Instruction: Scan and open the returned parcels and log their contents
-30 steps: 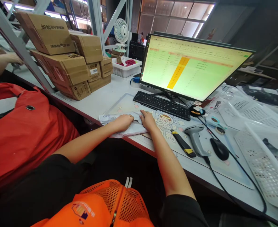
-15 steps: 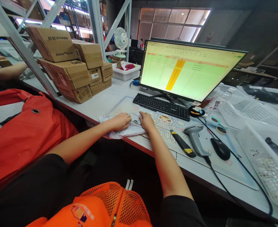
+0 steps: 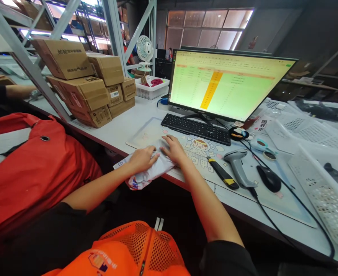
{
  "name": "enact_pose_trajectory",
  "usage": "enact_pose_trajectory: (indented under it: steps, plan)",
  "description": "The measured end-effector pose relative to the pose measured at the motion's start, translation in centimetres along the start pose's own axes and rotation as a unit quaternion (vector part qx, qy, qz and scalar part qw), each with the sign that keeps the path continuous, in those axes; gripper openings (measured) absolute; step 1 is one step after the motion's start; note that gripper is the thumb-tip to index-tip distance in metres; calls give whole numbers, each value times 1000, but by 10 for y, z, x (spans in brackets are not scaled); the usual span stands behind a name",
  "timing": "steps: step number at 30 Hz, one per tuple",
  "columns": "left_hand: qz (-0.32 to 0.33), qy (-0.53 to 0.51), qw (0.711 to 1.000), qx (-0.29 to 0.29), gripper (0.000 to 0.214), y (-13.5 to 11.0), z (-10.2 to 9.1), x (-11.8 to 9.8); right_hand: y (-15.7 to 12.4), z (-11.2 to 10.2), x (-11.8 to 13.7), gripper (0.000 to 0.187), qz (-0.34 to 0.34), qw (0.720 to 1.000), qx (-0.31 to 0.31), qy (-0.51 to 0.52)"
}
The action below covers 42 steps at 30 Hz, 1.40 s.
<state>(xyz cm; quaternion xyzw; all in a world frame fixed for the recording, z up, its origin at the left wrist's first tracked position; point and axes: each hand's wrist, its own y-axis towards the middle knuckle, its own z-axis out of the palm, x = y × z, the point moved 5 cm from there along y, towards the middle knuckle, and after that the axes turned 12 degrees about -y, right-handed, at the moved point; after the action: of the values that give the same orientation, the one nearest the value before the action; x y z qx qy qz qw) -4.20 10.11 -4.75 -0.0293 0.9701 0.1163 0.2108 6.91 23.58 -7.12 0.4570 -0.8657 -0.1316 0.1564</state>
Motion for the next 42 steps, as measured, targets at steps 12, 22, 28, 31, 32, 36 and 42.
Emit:
enact_pose_trajectory:
  steps: [12, 22, 28, 31, 32, 36, 42]
  plan:
    - [254, -149, 952, -86, 53, -8, -7, -50, 23, -20, 61, 32, -116, 985, 65, -111]
    - [81, -273, 957, -51, 44, -94, 2, -22, 16, -32, -11, 47, 111, 981, 71, -140]
    - [-147, -523, 838, -47, 56, -123, 36, 43, -22, -36, 34, 48, 88, 987, 111, -81]
    - [-137, -693, 707, 49, 74, -124, 32, 35, -54, -54, 75, 53, 43, 990, 130, -33]
    - [-119, -717, 683, 74, 78, -124, 26, 28, -66, -59, 89, 54, 17, 990, 138, -13]
    - [-78, -702, 690, 157, 82, -123, 13, -4, -111, -78, 127, 53, -49, 987, 136, 72]
    - [-34, -641, 721, 261, 78, -130, 25, -42, -166, -100, 90, 60, 165, 983, 42, 74]
